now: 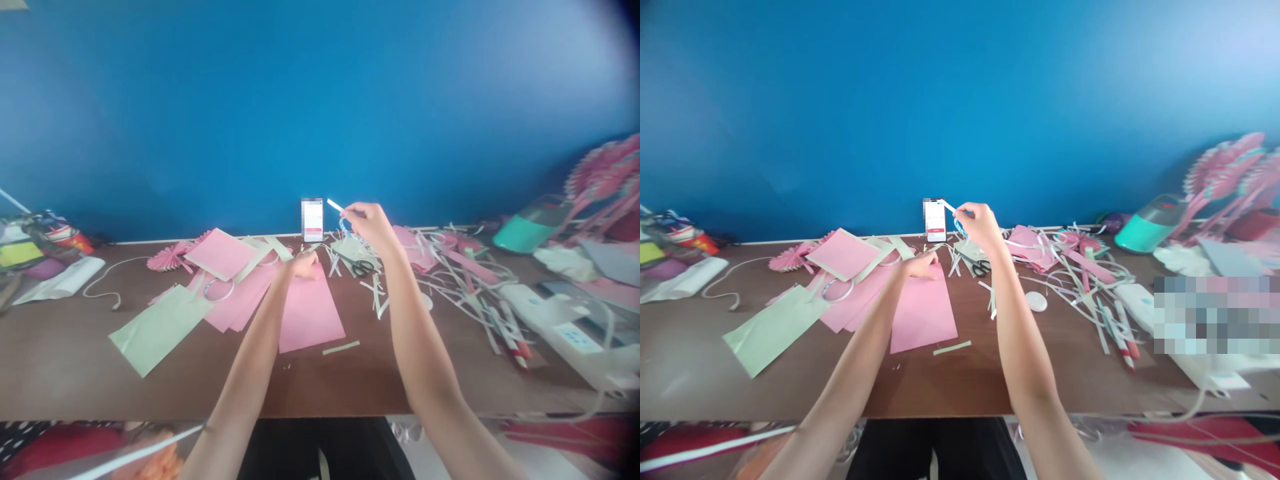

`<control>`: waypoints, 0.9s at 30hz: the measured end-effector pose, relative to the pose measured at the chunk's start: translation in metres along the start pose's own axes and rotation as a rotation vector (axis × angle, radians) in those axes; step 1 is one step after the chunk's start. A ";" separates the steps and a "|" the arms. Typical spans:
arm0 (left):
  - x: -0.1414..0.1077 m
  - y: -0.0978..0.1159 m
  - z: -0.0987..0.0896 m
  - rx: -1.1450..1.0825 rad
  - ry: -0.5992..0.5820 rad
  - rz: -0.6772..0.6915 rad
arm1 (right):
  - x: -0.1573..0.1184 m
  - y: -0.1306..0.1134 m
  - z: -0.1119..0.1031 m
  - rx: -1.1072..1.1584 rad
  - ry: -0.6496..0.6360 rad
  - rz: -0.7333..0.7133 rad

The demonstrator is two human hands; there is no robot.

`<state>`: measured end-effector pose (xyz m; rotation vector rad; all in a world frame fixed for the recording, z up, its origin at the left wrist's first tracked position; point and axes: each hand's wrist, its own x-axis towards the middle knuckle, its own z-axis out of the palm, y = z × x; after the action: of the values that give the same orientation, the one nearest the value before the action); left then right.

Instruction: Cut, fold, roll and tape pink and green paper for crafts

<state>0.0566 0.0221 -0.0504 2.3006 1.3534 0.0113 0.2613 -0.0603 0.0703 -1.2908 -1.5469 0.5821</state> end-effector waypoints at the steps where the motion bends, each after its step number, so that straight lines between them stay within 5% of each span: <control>1: -0.003 -0.004 -0.005 -0.022 0.011 0.008 | 0.001 0.001 0.001 0.001 -0.002 -0.002; 6: -0.042 -0.026 -0.048 -0.192 0.089 0.135 | -0.002 -0.007 0.000 0.025 -0.018 -0.036; 9: -0.068 -0.028 -0.074 -0.347 0.296 0.207 | -0.010 -0.021 -0.003 0.089 -0.041 -0.081; 17: -0.077 0.019 -0.085 -0.625 0.869 0.315 | -0.029 -0.053 0.005 0.188 -0.176 -0.156; 27: -0.081 0.042 -0.087 -0.745 0.863 0.390 | -0.020 -0.045 0.030 0.287 -0.167 -0.102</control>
<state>0.0289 -0.0280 0.0617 1.8639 0.9249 1.4952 0.2135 -0.0867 0.0888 -0.9605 -1.5869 0.8298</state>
